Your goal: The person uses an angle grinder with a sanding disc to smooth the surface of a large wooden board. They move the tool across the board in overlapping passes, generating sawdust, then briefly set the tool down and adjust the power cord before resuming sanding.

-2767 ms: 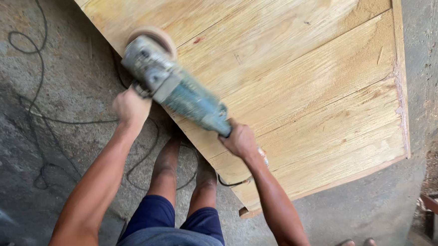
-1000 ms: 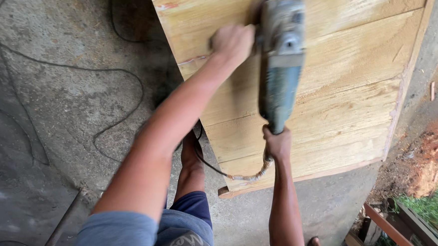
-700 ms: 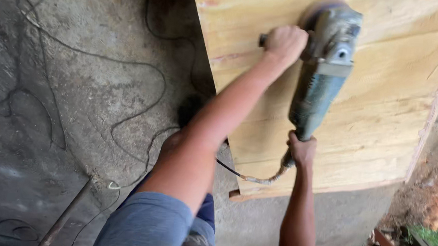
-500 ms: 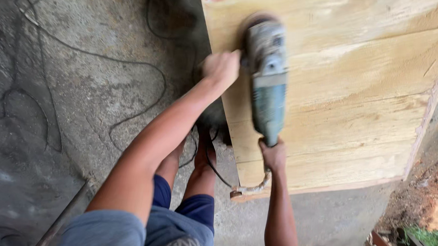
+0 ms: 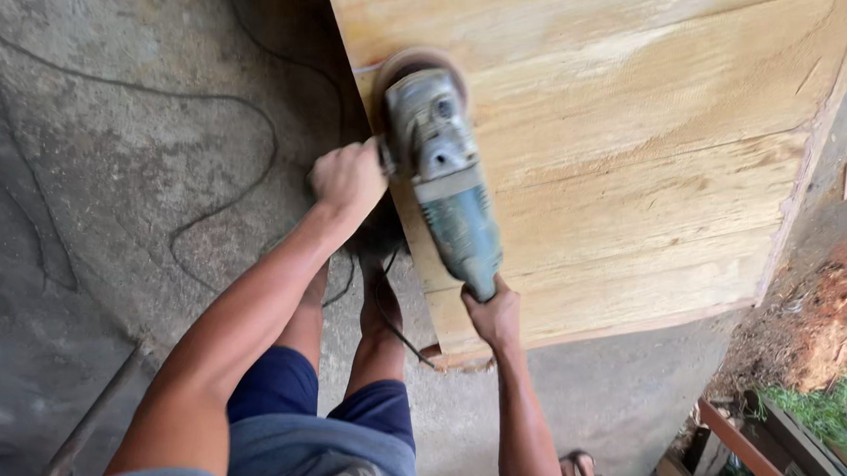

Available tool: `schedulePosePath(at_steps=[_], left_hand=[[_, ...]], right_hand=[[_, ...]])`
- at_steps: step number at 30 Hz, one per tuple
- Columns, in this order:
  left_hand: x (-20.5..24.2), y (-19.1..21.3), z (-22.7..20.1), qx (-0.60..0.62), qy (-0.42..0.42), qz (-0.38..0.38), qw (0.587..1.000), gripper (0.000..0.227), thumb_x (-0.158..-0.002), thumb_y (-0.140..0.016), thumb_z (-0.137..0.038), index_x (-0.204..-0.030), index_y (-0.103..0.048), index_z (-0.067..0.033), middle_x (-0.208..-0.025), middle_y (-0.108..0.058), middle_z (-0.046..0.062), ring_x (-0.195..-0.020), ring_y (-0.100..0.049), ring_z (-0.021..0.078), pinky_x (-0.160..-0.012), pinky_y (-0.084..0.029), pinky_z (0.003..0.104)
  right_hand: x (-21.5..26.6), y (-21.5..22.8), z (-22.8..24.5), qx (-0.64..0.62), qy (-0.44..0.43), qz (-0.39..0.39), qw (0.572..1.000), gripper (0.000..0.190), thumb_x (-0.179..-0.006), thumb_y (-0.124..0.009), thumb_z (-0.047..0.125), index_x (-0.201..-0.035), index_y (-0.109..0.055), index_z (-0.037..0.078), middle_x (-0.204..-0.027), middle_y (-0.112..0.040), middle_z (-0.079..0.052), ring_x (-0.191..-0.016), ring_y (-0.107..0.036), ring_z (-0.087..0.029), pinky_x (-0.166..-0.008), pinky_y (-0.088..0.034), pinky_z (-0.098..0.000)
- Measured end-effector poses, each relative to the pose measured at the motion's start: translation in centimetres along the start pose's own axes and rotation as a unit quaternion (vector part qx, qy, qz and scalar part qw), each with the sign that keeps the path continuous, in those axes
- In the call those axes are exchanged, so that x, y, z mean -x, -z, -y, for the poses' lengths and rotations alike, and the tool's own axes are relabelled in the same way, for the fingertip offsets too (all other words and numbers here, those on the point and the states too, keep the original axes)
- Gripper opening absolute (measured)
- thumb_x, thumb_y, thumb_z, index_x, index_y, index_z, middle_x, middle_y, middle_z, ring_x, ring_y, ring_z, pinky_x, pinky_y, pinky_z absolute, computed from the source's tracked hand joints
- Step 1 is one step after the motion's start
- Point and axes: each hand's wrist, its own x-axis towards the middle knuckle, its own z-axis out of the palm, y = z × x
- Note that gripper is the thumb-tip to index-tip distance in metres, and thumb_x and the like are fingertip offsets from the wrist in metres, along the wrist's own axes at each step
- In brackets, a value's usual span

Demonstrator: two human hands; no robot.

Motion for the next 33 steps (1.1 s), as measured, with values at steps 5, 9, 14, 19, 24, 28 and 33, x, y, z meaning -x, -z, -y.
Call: schedulePosePath(at_steps=[5,9,14,19,24,28,33], left_hand=[[-5.0,-4.0,-8.9,-0.004,-0.015,0.123,0.992,0.019,-0.087,-0.055,-0.015,-0.083,-0.074,-0.0131,-0.082,-0.075,0.013,-0.077,-0.074,0.0337,-0.057,-0.057,0.052],[-8.4,-5.7,-15.2,0.016,-0.098,-0.010,0.995,0.019,-0.089,-0.058,-0.016,-0.079,-0.073,-0.0124,-0.078,-0.075,0.016,-0.071,-0.076,0.0322,-0.059,-0.059,0.046],[-4.7,-6.9,-10.6,0.008,-0.049,-0.012,0.999,0.016,-0.090,-0.057,-0.015,-0.086,-0.072,-0.0100,-0.077,-0.075,0.014,-0.071,-0.075,0.0322,-0.058,-0.058,0.048],[4.4,-1.9,-1.9,-0.003,0.054,0.029,0.998,0.018,-0.089,-0.065,-0.022,-0.102,-0.074,-0.0131,-0.083,-0.075,0.014,-0.075,-0.073,0.0367,-0.063,-0.056,0.052],[8.8,-0.8,0.5,-0.020,0.070,-0.014,0.997,0.016,-0.086,-0.077,-0.027,-0.090,-0.075,-0.0111,-0.079,-0.075,0.015,-0.070,-0.074,0.0358,-0.064,-0.056,0.050],[6.5,-2.1,-2.0,-0.028,0.047,0.022,0.998,0.014,-0.088,-0.074,-0.023,-0.094,-0.073,-0.0102,-0.079,-0.075,0.014,-0.068,-0.074,0.0333,-0.064,-0.057,0.049],[-1.0,-6.3,-11.5,-0.025,-0.046,0.052,0.997,0.015,-0.089,-0.058,-0.015,-0.095,-0.071,-0.0117,-0.082,-0.075,0.013,-0.075,-0.073,0.0358,-0.061,-0.056,0.052]], right_hand=[[-0.4,3.0,-5.1,-0.064,-0.093,-0.022,0.993,0.032,-0.081,-0.079,0.022,-0.096,-0.071,-0.005,-0.075,-0.072,-0.015,-0.068,-0.065,-0.022,-0.064,-0.053,-0.0384],[-2.0,5.7,-6.0,-0.108,-0.150,-0.018,0.983,0.028,-0.083,-0.075,0.021,-0.090,-0.070,-0.005,-0.070,-0.070,-0.010,-0.063,-0.065,-0.016,-0.061,-0.052,-0.0352],[-1.7,4.9,-7.0,-0.034,-0.115,0.009,0.993,0.031,-0.084,-0.078,0.022,-0.090,-0.068,-0.007,-0.072,-0.068,-0.019,-0.064,-0.061,-0.022,-0.061,-0.051,-0.0390],[0.3,0.2,-5.4,0.016,-0.013,0.044,0.999,0.038,-0.076,-0.080,0.025,-0.099,-0.070,-0.003,-0.081,-0.073,-0.027,-0.075,-0.077,-0.035,-0.070,-0.058,-0.0435],[2.1,-0.9,-4.3,0.024,0.023,0.085,0.996,0.039,-0.077,-0.080,0.025,-0.103,-0.071,-0.002,-0.082,-0.071,-0.031,-0.083,-0.073,-0.044,-0.073,-0.058,-0.0445],[1.4,2.3,-4.9,0.033,-0.013,0.051,0.998,0.046,-0.074,-0.081,0.026,-0.109,-0.070,-0.002,-0.083,-0.072,-0.030,-0.082,-0.075,-0.040,-0.073,-0.058,-0.0438],[0.3,6.1,-8.3,-0.029,-0.085,-0.013,0.996,0.036,-0.079,-0.079,0.024,-0.102,-0.071,-0.004,-0.079,-0.073,-0.020,-0.071,-0.072,-0.026,-0.068,-0.056,-0.0398]])
